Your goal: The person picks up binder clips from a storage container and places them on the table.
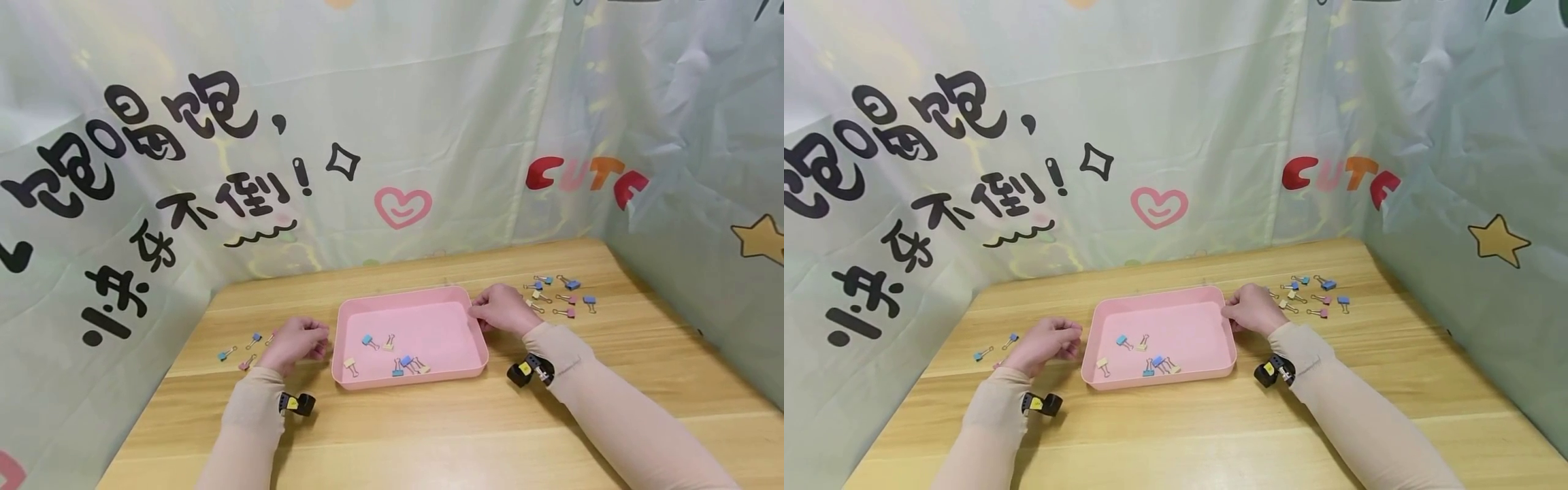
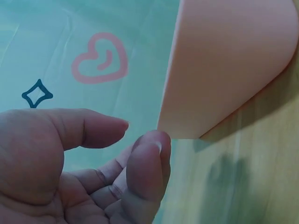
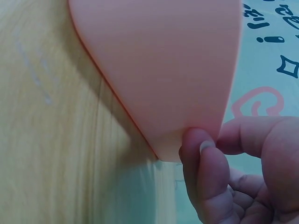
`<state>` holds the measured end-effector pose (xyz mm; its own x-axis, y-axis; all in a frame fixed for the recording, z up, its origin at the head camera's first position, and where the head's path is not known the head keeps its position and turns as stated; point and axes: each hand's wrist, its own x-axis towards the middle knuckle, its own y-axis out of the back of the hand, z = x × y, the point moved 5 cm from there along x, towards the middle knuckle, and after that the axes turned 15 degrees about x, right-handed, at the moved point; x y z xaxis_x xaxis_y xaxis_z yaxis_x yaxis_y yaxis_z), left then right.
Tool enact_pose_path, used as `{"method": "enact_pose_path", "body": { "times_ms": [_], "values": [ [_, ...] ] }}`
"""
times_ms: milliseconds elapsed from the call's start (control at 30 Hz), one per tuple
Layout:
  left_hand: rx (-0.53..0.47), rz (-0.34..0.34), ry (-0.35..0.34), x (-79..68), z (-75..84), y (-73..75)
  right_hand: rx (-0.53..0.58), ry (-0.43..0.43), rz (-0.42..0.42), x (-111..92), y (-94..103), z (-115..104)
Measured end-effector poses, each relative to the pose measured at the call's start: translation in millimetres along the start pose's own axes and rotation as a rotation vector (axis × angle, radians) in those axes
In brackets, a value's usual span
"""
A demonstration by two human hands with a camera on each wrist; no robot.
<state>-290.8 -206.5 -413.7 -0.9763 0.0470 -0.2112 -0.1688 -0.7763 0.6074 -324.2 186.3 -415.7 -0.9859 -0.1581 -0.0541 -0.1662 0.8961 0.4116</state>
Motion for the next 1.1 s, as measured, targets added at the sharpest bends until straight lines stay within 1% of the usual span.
{"method": "enact_pose_path", "body": {
  "times_ms": [67,200,267,433,500,600,733,800,900,1033,1100],
  "values": [
    [0.023,0.007,-0.01,-0.1,2.9,1.2,0.015,-0.003,-0.001,0,0.4,0],
    [0.09,0.001,-0.072,2.2,12.6,0.0,0.042,-0.007,-0.009,0,-1.0,0],
    [0.143,-0.022,-0.129,4.3,20.1,-2.6,0.048,-0.007,-0.01,1,-1.8,0],
    [0.319,-0.086,-0.328,10.7,46.0,-11.3,0.041,-0.01,-0.001,1,-1.0,1],
    [0.373,-0.108,-0.39,14.1,56.5,-14.6,0.043,-0.012,0.001,1,-0.6,2],
    [0.419,-0.145,-0.442,19.8,69.9,-19.2,0.048,-0.012,0.0,1,-0.3,2],
    [0.455,-0.184,-0.478,27.0,84.0,-25.7,0.05,-0.014,0.002,1,-0.4,3],
    [0.484,-0.207,-0.501,29.8,91.0,-30.9,0.043,-0.012,0.002,1,-0.3,3],
    [0.548,-0.249,-0.554,33.7,101.3,-42.2,0.037,-0.012,-0.003,1,-0.5,4],
    [0.613,-0.313,-0.644,37.6,114.8,-61.7,0.035,-0.009,-0.003,2,-0.1,4],
    [0.63,-0.351,-0.667,38.3,120.0,-71.8,0.037,-0.003,-0.005,2,-0.2,4]
  ]
}}
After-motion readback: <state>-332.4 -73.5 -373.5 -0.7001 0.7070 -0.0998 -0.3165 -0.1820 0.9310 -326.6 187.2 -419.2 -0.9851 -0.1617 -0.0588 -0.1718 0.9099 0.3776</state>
